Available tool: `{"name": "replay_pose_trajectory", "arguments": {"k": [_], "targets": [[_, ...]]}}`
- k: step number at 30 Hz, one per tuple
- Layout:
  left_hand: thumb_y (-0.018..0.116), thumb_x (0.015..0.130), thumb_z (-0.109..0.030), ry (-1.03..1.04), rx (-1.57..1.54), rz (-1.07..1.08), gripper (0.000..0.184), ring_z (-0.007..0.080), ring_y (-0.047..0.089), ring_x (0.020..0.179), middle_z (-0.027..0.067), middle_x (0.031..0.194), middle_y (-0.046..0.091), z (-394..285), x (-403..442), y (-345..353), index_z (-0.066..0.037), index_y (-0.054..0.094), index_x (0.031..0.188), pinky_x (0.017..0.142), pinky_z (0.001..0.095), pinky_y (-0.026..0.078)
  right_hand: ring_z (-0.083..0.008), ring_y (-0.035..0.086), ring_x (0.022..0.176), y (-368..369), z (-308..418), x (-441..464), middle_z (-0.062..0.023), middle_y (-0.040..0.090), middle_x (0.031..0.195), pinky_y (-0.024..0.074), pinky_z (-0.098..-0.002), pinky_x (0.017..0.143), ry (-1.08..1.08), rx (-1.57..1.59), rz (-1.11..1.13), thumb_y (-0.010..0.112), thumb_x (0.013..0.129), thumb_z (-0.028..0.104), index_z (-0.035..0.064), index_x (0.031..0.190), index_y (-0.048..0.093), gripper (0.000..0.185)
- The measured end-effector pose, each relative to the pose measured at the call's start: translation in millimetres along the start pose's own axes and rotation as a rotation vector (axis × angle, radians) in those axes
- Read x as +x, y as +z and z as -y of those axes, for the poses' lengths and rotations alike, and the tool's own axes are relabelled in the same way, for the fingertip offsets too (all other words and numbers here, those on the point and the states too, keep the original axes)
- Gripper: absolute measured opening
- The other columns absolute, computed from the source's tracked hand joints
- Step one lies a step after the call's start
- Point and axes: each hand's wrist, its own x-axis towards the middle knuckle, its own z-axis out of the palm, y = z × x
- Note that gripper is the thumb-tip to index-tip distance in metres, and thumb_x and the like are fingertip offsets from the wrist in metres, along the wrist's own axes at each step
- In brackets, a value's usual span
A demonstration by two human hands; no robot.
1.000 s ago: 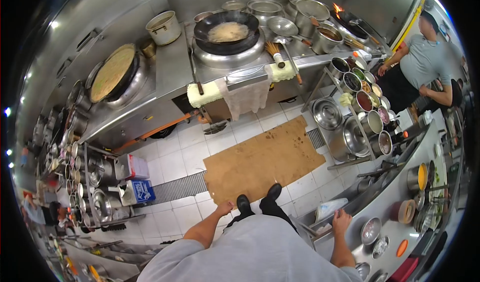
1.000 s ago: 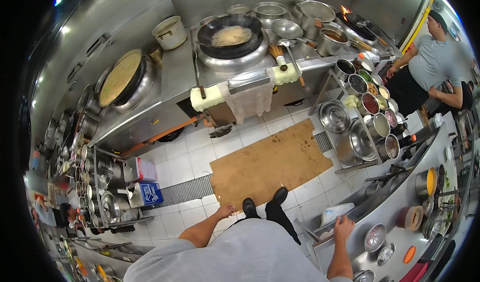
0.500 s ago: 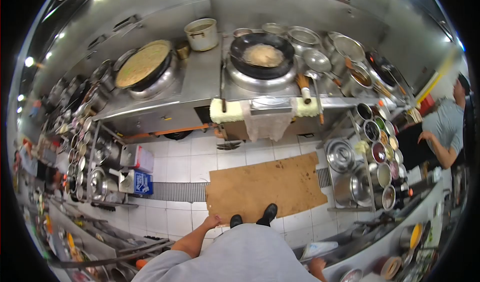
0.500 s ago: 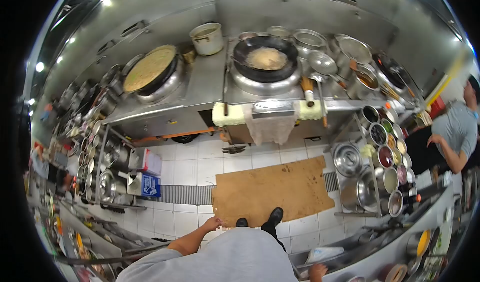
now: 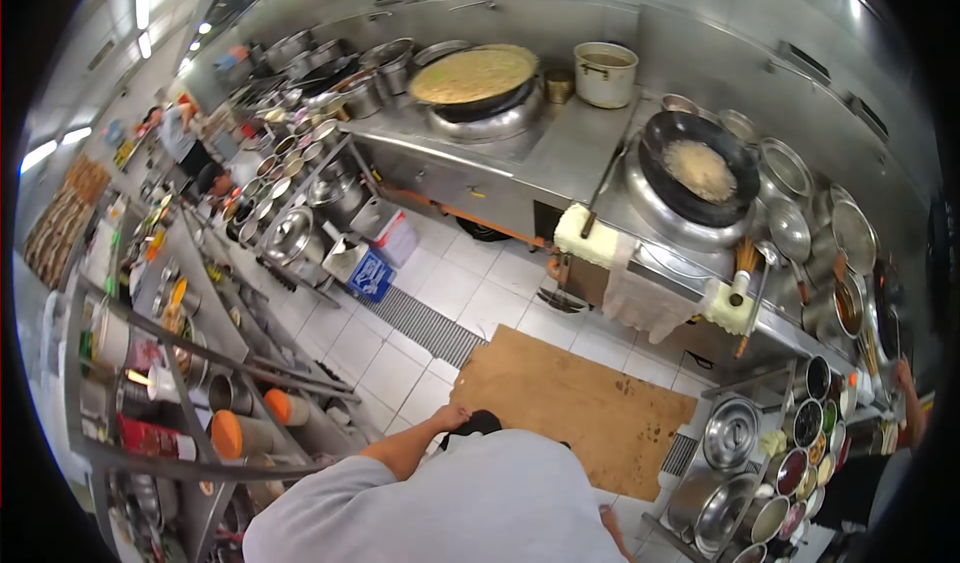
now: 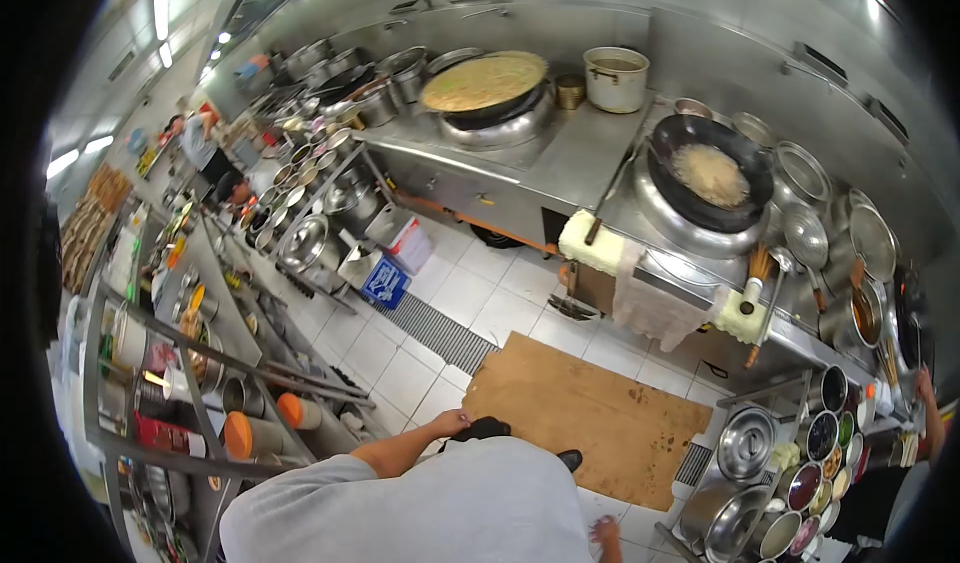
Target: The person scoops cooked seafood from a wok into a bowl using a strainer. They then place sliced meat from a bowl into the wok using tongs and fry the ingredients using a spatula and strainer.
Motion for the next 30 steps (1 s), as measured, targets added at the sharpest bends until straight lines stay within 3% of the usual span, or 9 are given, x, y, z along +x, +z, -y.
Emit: {"name": "replay_pose_trajectory", "arguments": {"k": [7, 9, 13, 15, 18, 23, 26, 28, 30], "targets": [[0.062, 0.076, -0.013, 0.128, -0.035, 0.223, 0.017, 0.018, 0.063, 0.08, 0.0084, 0.082, 0.067, -24.2, 18.0, -6.8, -0.005, 0.064, 0.091, 0.072, 0.0317, 0.05, -0.0194, 0.061, 0.064, -93.5, 100.8, 75.5, -0.012, 0.063, 0.082, 0.0491, -0.0313, 0.051, -0.167, 0.417, -0.305, 0.054, 0.087, 0.018, 0.004, 0.11, 0.056, 0.027], [0.062, 0.078, -0.012, -0.025, -0.112, 0.263, 0.018, 0.0156, 0.061, 0.077, 0.0075, 0.079, 0.065, -60.1, 14.2, -30.9, -0.004, 0.063, 0.094, 0.069, 0.0307, 0.05, -0.0191, 0.063, 0.068, -74.9, 70.8, 161.7, -0.0101, 0.064, 0.083, 0.0499, -0.0299, 0.053, -0.249, -0.014, -0.48, 0.053, 0.086, 0.015, 0.0057, 0.114, 0.055, 0.03], [0.061, 0.079, -0.011, 0.116, -0.226, 0.194, 0.019, 0.0153, 0.06, 0.073, 0.0069, 0.078, 0.064, -40.0, 42.9, -36.0, -0.004, 0.062, 0.097, 0.067, 0.0298, 0.049, -0.0162, 0.052, 0.057, 13.9, 117.5, 176.4, -0.0057, 0.06, 0.074, 0.0461, -0.0336, 0.051, -0.66, -0.64, -0.179, 0.054, 0.083, 0.014, 0.0087, 0.114, 0.06, 0.033], [0.061, 0.079, -0.011, 0.137, -0.241, 0.173, 0.019, 0.0154, 0.06, 0.073, 0.0063, 0.077, 0.063, -18.3, 56.1, -37.2, -0.004, 0.062, 0.097, 0.067, 0.0298, 0.049, -0.0209, 0.059, 0.072, 41.3, 221.3, 50.7, -0.0081, 0.065, 0.088, 0.0493, -0.0361, 0.062, -0.194, 0.039, 0.274, 0.051, 0.085, 0.018, 0.0063, 0.12, 0.056, 0.036], [0.061, 0.08, -0.014, 0.159, -0.249, 0.192, 0.018, 0.0159, 0.06, 0.068, 0.006, 0.075, 0.062, 21.4, 72.4, -33.9, -0.005, 0.062, 0.095, 0.062, 0.0298, 0.049, -0.0243, 0.06, 0.083, 82.7, 252.3, 18.4, -0.0123, 0.064, 0.096, 0.0483, -0.0372, 0.071, -0.408, -0.163, 0.359, 0.052, 0.084, 0.022, 0.0064, 0.117, 0.058, 0.038], [0.062, 0.081, -0.018, 0.02, -0.081, 0.239, 0.017, 0.017, 0.058, 0.054, 0.0077, 0.069, 0.062, 54.6, 60.3, -63.8, -0.006, 0.062, 0.093, 0.048, 0.0316, 0.048, -0.03, 0.061, 0.102, 94.5, 259.1, 18.2, -0.0192, 0.063, 0.11, 0.0467, -0.0391, 0.086, -0.572, -0.28, 0.17, 0.053, 0.081, 0.029, 0.0068, 0.114, 0.062, 0.04], [0.061, 0.081, -0.014, -0.016, -0.045, 0.328, 0.017, 0.0177, 0.06, 0.056, 0.0084, 0.069, 0.062, 65.1, 58.6, -90.1, -0.007, 0.061, 0.096, 0.048, 0.0363, 0.05, -0.0323, 0.06, 0.101, 78.1, 239.9, 30.5, -0.0206, 0.063, 0.109, 0.0461, -0.0406, 0.087, -0.464, -0.285, -0.059, 0.052, 0.08, 0.025, 0.0057, 0.115, 0.06, 0.041], [0.06, 0.082, -0.013, -0.047, -0.038, 0.391, 0.017, 0.0182, 0.061, 0.058, 0.0085, 0.07, 0.062, 71.3, 70.3, -101.1, -0.007, 0.06, 0.097, 0.048, 0.0379, 0.051, -0.0333, 0.062, 0.093, 68.6, 235.8, 17.3, -0.0189, 0.066, 0.1, 0.0485, -0.039, 0.08, -0.002, 0.155, -0.033, 0.052, 0.075, 0.017, 0.005, 0.114, 0.061, 0.041], [0.06, 0.083, -0.012, -0.165, -0.136, 0.411, 0.018, 0.0196, 0.063, 0.063, 0.0105, 0.074, 0.062, 79.0, 80.5, -115.4, -0.007, 0.059, 0.101, 0.052, 0.0419, 0.053, -0.0341, 0.061, 0.096, 67.9, 241.8, -6.1, -0.0191, 0.065, 0.102, 0.0478, -0.0404, 0.083, -0.131, -0.015, -0.158, 0.052, 0.075, 0.018, 0.0062, 0.114, 0.061, 0.042]]}}
